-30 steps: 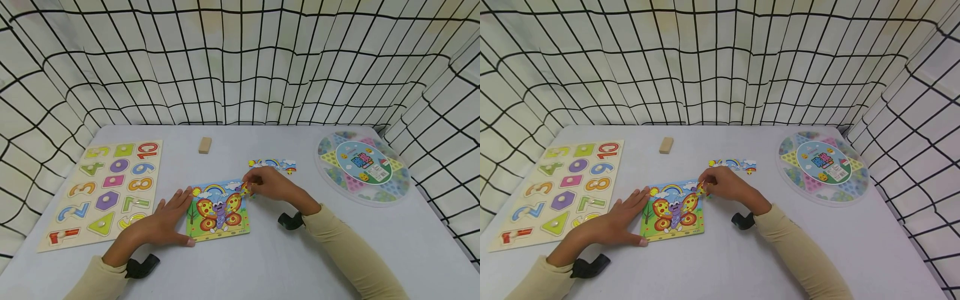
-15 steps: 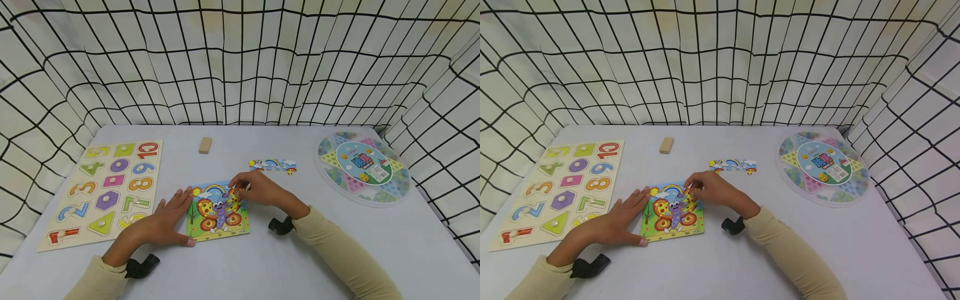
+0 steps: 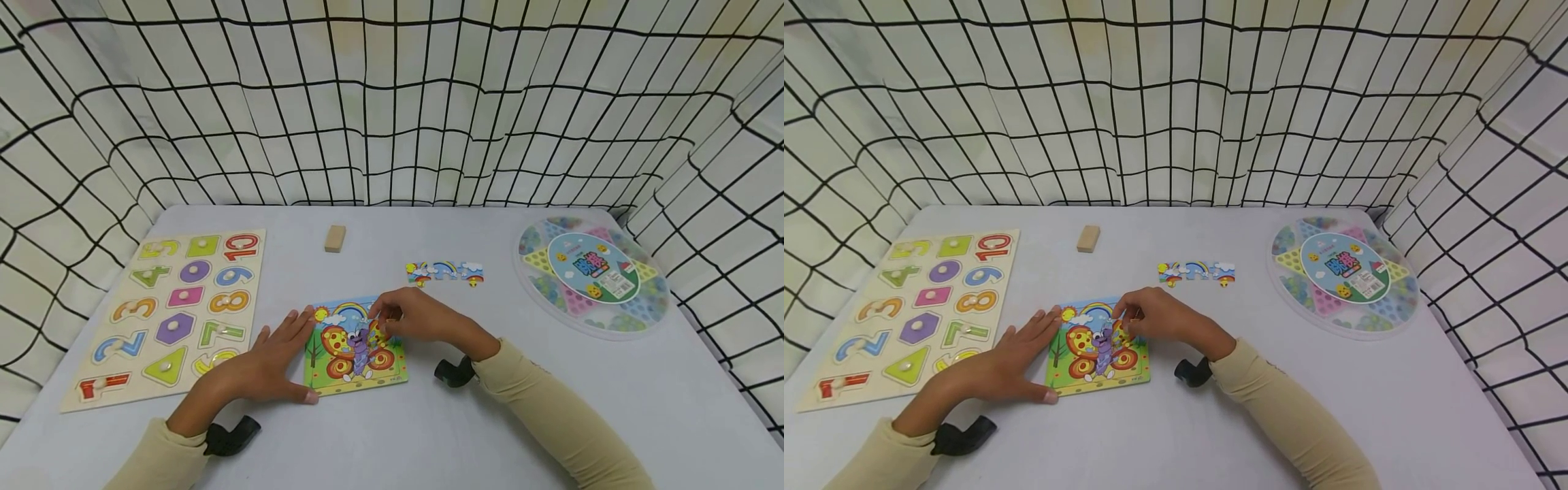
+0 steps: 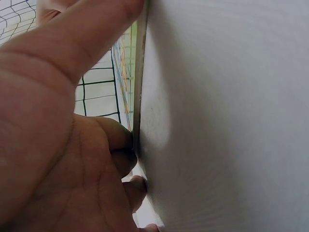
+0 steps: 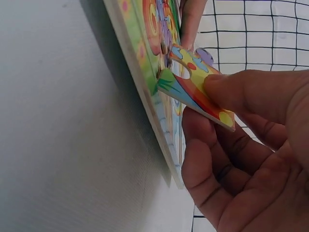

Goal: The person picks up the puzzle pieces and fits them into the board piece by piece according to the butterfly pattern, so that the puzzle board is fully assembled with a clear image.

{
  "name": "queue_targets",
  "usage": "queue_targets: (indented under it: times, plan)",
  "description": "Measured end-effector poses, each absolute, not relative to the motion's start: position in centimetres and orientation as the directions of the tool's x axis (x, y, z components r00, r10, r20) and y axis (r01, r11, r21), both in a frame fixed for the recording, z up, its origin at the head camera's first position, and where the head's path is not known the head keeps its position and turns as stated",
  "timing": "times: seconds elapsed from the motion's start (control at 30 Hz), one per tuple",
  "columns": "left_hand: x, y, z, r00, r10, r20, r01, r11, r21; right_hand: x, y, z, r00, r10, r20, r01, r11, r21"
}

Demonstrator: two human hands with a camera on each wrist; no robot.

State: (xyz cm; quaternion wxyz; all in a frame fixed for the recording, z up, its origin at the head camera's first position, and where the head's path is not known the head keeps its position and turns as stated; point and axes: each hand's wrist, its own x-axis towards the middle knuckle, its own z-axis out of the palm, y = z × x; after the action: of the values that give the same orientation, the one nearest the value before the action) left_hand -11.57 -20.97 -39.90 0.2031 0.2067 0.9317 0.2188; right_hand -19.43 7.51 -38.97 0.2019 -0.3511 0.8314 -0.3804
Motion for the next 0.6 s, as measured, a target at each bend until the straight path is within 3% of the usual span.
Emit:
queue_targets:
  times: [0.6]
  plan:
    - [-11.49,-20.94,-39.71,-0.831,0.477,-0.287,0.300,0.818,0.490,-19.14,6.62,-39.52,-0.682,-0.722,-0.117,-0.480,0.563,-0.673]
